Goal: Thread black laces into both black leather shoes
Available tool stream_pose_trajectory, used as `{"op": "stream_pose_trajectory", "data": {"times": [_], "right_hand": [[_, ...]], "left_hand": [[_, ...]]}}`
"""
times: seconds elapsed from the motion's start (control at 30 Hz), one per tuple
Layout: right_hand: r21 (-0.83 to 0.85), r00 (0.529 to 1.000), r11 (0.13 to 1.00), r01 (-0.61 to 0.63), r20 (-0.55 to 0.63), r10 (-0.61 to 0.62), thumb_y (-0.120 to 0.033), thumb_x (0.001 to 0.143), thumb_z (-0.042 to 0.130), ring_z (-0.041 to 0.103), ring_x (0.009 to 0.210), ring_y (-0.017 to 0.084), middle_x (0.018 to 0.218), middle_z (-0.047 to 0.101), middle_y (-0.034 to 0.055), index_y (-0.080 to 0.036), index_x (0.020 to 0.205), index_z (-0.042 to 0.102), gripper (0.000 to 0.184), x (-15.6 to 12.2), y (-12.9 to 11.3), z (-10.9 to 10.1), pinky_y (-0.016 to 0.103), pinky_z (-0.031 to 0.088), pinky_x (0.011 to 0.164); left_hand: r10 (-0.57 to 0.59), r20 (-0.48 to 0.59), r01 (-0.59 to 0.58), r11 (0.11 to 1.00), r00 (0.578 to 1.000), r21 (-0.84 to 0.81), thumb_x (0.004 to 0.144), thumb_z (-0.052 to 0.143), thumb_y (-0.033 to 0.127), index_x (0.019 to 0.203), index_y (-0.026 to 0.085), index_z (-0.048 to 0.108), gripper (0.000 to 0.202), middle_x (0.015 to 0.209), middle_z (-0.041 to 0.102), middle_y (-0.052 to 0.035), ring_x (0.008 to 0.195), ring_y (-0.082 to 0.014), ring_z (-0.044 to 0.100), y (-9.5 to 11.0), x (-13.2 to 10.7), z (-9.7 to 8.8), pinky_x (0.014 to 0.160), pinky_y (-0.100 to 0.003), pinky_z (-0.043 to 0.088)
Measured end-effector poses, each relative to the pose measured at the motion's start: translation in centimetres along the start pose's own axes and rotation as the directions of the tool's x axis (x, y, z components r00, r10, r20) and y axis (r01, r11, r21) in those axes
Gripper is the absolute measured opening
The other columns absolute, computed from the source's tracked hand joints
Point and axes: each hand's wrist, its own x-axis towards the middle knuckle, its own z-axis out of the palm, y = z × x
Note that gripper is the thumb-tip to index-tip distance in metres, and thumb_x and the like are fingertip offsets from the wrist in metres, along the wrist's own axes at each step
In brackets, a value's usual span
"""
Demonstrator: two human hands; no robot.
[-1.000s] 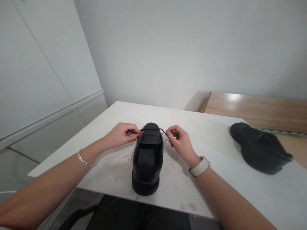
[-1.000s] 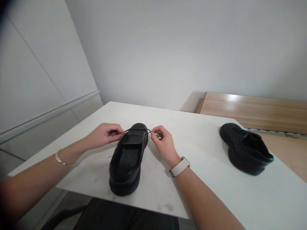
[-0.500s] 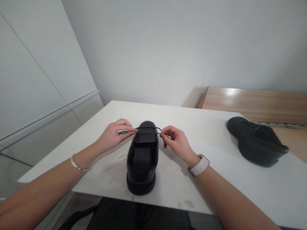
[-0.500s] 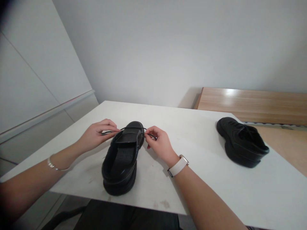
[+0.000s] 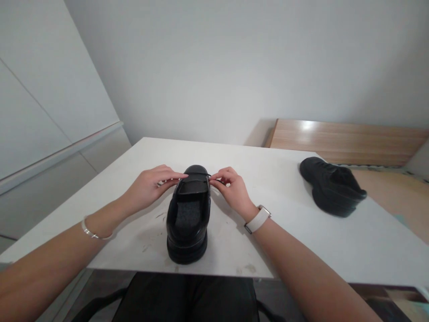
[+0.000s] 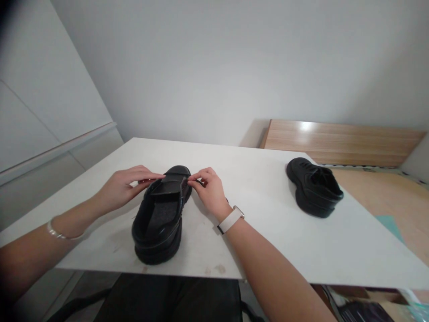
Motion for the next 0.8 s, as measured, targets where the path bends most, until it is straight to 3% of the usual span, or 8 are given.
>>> {"op": "stream_pose_trajectory", "data": {"times": [0.13, 0.23, 0.33, 0.43, 0.53, 0.67, 0.8], "right_hand": [[-0.195, 0.991, 0.973, 0.123, -0.027, -0.130, -0.010, 0.080, 0.073, 0.057, 0.071, 0.015, 0.079, 0.065, 0.0025, -0.019, 0.081, 0.077, 0.010, -0.3, -1.0, 0.1, 0.028, 0.047, 0.068], [-0.260, 0.990, 0.956, 0.137, 0.003, -0.141, -0.005, 0.083, 0.067, 0.062, 0.074, 0.016, 0.083, 0.070, 0.0034, -0.018, 0.086, 0.076, 0.016, -0.8, -1.8, 0.4, 0.028, 0.049, 0.071], [-0.359, 0.993, 0.926, 0.114, 0.043, -0.106, -0.003, 0.087, 0.060, 0.065, 0.081, 0.017, 0.091, 0.073, 0.0051, -0.018, 0.092, 0.076, 0.022, -1.3, -3.2, 0.8, 0.028, 0.050, 0.077], [-0.453, 0.995, 0.887, 0.086, 0.079, -0.057, -0.017, 0.098, 0.052, 0.067, 0.083, 0.018, 0.095, 0.074, 0.0081, -0.015, 0.107, 0.073, 0.023, -1.4, -5.7, 0.9, 0.028, 0.050, 0.078], [-0.607, 0.983, 0.787, 0.110, 0.184, 0.004, -0.036, 0.104, 0.046, 0.069, 0.085, 0.019, 0.097, 0.075, 0.0094, -0.015, 0.119, 0.067, 0.034, -0.9, -8.6, 1.0, 0.028, 0.050, 0.076], [-0.843, 0.915, 0.489, 0.225, 0.355, 0.191, -0.018, 0.095, 0.054, 0.071, 0.091, 0.027, 0.096, 0.074, 0.0158, -0.012, 0.100, 0.074, 0.022, 0.3, -11.5, 2.0, 0.031, 0.053, 0.075], [-0.886, 0.920, 0.416, 0.206, 0.320, 0.226, -0.006, 0.093, 0.049, 0.072, 0.091, 0.028, 0.096, 0.073, 0.0206, -0.010, 0.097, 0.074, 0.025, 1.4, -12.4, 4.0, 0.032, 0.054, 0.072]], "left_hand": [[-0.094, 0.049, 0.095, 0.995, 0.994, -0.013, 0.098, 0.052, 0.039, 0.111, 0.025, 0.073, 0.029, 0.095, 0.072, -0.0029, 0.082, -0.0167, 0.064, 0.5, 0.2, -0.3, 0.076, -0.025, 0.047], [-0.229, 0.121, 0.234, 0.972, 0.966, -0.028, 0.097, 0.049, 0.047, 0.107, 0.024, 0.074, 0.036, 0.095, 0.074, -0.0036, 0.079, -0.0186, 0.066, 1.6, 0.8, -1.2, 0.073, -0.026, 0.049], [-0.280, 0.250, 0.282, 0.959, 0.927, 0.027, 0.095, 0.046, 0.053, 0.102, 0.023, 0.075, 0.043, 0.085, 0.074, -0.0027, 0.073, -0.0192, 0.065, 3.2, 2.0, -2.4, 0.066, -0.025, 0.047], [-0.291, 0.368, 0.244, 0.955, 0.883, 0.170, 0.092, 0.047, 0.051, 0.093, 0.021, 0.076, 0.041, 0.072, 0.070, -0.0012, 0.062, -0.0173, 0.061, 4.6, 3.7, -3.2, 0.057, -0.024, 0.040], [-0.293, 0.463, 0.163, 0.940, 0.836, 0.300, 0.088, 0.049, 0.033, 0.088, 0.019, 0.076, 0.030, 0.068, 0.069, -0.0020, 0.057, -0.0158, 0.057, 5.3, 5.4, -3.1, 0.054, -0.024, 0.035], [-0.312, 0.551, 0.042, 0.894, 0.774, 0.447, 0.078, 0.049, 0.014, 0.080, 0.016, 0.076, 0.027, 0.066, 0.069, -0.0055, 0.055, -0.0160, 0.056, 5.2, 7.1, -2.4, 0.054, -0.025, 0.034], [-0.307, 0.537, -0.014, 0.859, 0.786, 0.512, 0.072, 0.053, 0.009, 0.069, 0.014, 0.073, 0.021, 0.063, 0.067, -0.0084, 0.053, -0.0167, 0.054, 5.1, 7.7, -1.8, 0.054, -0.026, 0.034]]}}
